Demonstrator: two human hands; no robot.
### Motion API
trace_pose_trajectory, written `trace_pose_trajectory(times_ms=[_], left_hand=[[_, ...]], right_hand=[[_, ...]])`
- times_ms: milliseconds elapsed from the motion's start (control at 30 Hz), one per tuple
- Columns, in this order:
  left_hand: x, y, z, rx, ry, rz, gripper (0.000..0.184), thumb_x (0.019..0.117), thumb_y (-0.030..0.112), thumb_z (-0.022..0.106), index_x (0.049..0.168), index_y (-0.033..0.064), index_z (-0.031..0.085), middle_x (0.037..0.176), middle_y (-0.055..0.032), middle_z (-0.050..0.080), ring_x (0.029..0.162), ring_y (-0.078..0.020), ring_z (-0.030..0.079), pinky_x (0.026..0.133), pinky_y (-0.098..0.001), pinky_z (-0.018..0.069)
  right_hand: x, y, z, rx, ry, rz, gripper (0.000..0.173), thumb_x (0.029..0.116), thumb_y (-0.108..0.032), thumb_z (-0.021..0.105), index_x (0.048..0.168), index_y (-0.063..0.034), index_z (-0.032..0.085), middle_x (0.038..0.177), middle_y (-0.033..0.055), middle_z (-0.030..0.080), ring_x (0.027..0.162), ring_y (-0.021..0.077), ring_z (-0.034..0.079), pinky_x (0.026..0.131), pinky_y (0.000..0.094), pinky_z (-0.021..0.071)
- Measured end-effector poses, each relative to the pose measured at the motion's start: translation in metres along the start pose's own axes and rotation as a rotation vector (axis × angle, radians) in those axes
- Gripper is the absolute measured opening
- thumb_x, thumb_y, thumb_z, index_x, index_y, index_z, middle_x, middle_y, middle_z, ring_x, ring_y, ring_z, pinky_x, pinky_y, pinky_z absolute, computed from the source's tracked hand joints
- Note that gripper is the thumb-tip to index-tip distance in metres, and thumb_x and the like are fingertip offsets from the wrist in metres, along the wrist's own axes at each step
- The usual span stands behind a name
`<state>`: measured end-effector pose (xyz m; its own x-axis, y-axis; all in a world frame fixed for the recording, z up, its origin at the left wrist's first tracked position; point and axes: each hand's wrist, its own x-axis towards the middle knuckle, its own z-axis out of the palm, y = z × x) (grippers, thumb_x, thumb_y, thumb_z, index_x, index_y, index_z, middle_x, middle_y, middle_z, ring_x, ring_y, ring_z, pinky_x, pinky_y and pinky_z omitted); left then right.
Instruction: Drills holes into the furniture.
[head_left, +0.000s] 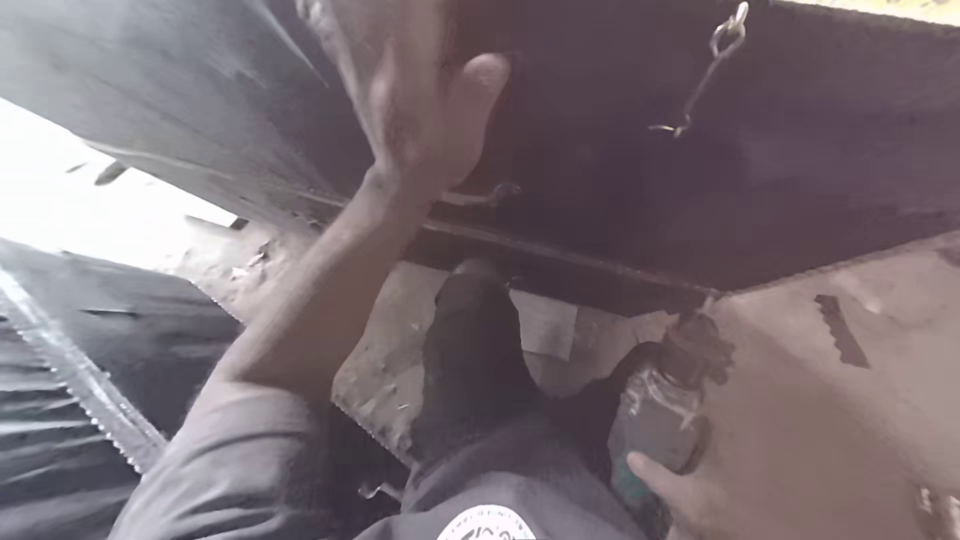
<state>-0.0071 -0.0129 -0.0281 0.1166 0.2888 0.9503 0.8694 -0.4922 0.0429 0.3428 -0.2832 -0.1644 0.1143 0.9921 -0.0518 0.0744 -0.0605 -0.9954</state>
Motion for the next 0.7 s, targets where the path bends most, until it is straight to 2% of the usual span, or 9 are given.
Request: trace_pose_trajectory(times_ms=[33, 100, 167, 233, 300, 433, 533, 633, 700], left_hand=[[-0.028, -0.013, 0.006, -0.105, 0.1, 0.074, 0.064, 0.1016, 0.052, 0.051, 0.142, 0.0028, 0.056, 0.14, -0.0212, 0.059, 0.136, -0.0318, 0.052, 0.118, -0.0483, 0.0344], [-0.076, 0.004, -0.016, -0.266, -0.047, 0.082, 0.06, 0.101, 0.047, 0.054, 0.148, 0.0105, 0.049, 0.15, -0.0141, 0.05, 0.144, -0.0269, 0.042, 0.122, -0.0469, 0.0295], [-0.122, 0.061, -0.03, -0.352, -0.27, -0.146, 0.025, 0.1029, 0.036, 0.056, 0.118, 0.0163, 0.061, 0.118, -0.002, 0.065, 0.119, -0.0127, 0.058, 0.107, -0.0366, 0.0442], [-0.18, 0.103, -0.018, -0.431, -0.619, -0.456, 0.026, 0.1016, 0.028, 0.06, 0.104, 0.0071, 0.075, 0.097, -0.0082, 0.075, 0.093, -0.0155, 0.072, 0.087, -0.0369, 0.058], [-0.22, 0.119, 0.003, -0.554, -0.914, -0.862, 0.029, 0.1012, 0.026, 0.061, 0.114, 0.0019, 0.073, 0.107, -0.0115, 0.074, 0.097, -0.017, 0.072, 0.091, -0.0359, 0.0595], [-0.229, 0.129, 0.048, -0.954, -0.775, -1.746, 0.036, 0.103, 0.033, 0.062, 0.104, -0.0023, 0.068, 0.084, -0.0086, 0.071, 0.071, -0.0174, 0.07, 0.066, -0.0341, 0.0612], [-0.233, 0.135, 0.077, -0.796, -0.61, -1.691, 0.03, 0.0951, 0.029, 0.075, 0.095, -0.0016, 0.073, 0.076, -0.0079, 0.073, 0.065, -0.0174, 0.072, 0.065, -0.0358, 0.0636], [-0.239, 0.141, 0.088, -0.518, -0.685, -1.611, 0.033, 0.0931, 0.04, 0.075, 0.087, 0.0077, 0.075, 0.073, -0.002, 0.073, 0.066, -0.0147, 0.07, 0.072, -0.0399, 0.0611], [-0.242, 0.146, 0.087, -0.492, -0.68, -1.639, 0.036, 0.0933, 0.042, 0.074, 0.087, 0.0057, 0.074, 0.073, -0.0043, 0.072, 0.063, -0.0162, 0.071, 0.068, -0.0394, 0.0631]], right_hand=[[0.003, -0.002, 0.002, -0.02, -0.002, 0.02, 0.11, 0.058, -0.033, 0.096, 0.143, 0.0087, 0.041, 0.128, 0.0113, 0.066, 0.114, 0.0118, 0.067, 0.098, 0.0297, 0.0584], [0.003, 0.002, 0.003, -0.033, 0.01, 0.001, 0.109, 0.0534, -0.036, 0.099, 0.142, -0.0006, 0.047, 0.129, 0.005, 0.066, 0.116, 0.0095, 0.065, 0.098, 0.028, 0.0582], [0.002, 0.005, 0.0, -0.065, 0.044, -0.032, 0.109, 0.0534, -0.039, 0.099, 0.141, -0.0003, 0.048, 0.127, 0.0063, 0.067, 0.115, 0.0111, 0.066, 0.097, 0.0292, 0.0589], [-0.004, 0.004, -0.002, -0.158, 0.131, -0.043, 0.111, 0.0544, -0.045, 0.097, 0.14, 0.0041, 0.047, 0.124, 0.0074, 0.068, 0.111, 0.0097, 0.067, 0.095, 0.0281, 0.0596], [-0.006, -0.007, -0.003, -0.307, 0.225, -0.075, 0.11, 0.056, -0.048, 0.094, 0.136, 0.0105, 0.046, 0.118, 0.0075, 0.069, 0.106, 0.0037, 0.068, 0.092, 0.0234, 0.0591], [-0.009, -0.033, -0.01, -0.559, 0.329, -0.105, 0.107, 0.0523, -0.045, 0.093, 0.127, 0.0183, 0.05, 0.112, 0.0112, 0.07, 0.101, -0.0052, 0.065, 0.09, 0.0145, 0.0553], [-0.012, -0.036, -0.017, -0.573, 0.288, -0.037, 0.102, 0.0524, -0.043, 0.093, 0.127, 0.0144, 0.053, 0.11, 0.0085, 0.071, 0.098, -0.0041, 0.067, 0.087, 0.0159, 0.0575], [-0.008, -0.027, -0.016, -0.542, 0.252, -0.002, 0.1, 0.0537, -0.047, 0.093, 0.128, 0.0094, 0.056, 0.108, 0.0048, 0.073, 0.095, -0.0021, 0.069, 0.085, 0.0184, 0.0593], [-0.006, -0.018, -0.008, -0.51, 0.244, -0.013, 0.104, 0.0533, -0.049, 0.093, 0.131, 0.0083, 0.053, 0.113, 0.0044, 0.071, 0.1, -0.0011, 0.068, 0.088, 0.0189, 0.0588]])
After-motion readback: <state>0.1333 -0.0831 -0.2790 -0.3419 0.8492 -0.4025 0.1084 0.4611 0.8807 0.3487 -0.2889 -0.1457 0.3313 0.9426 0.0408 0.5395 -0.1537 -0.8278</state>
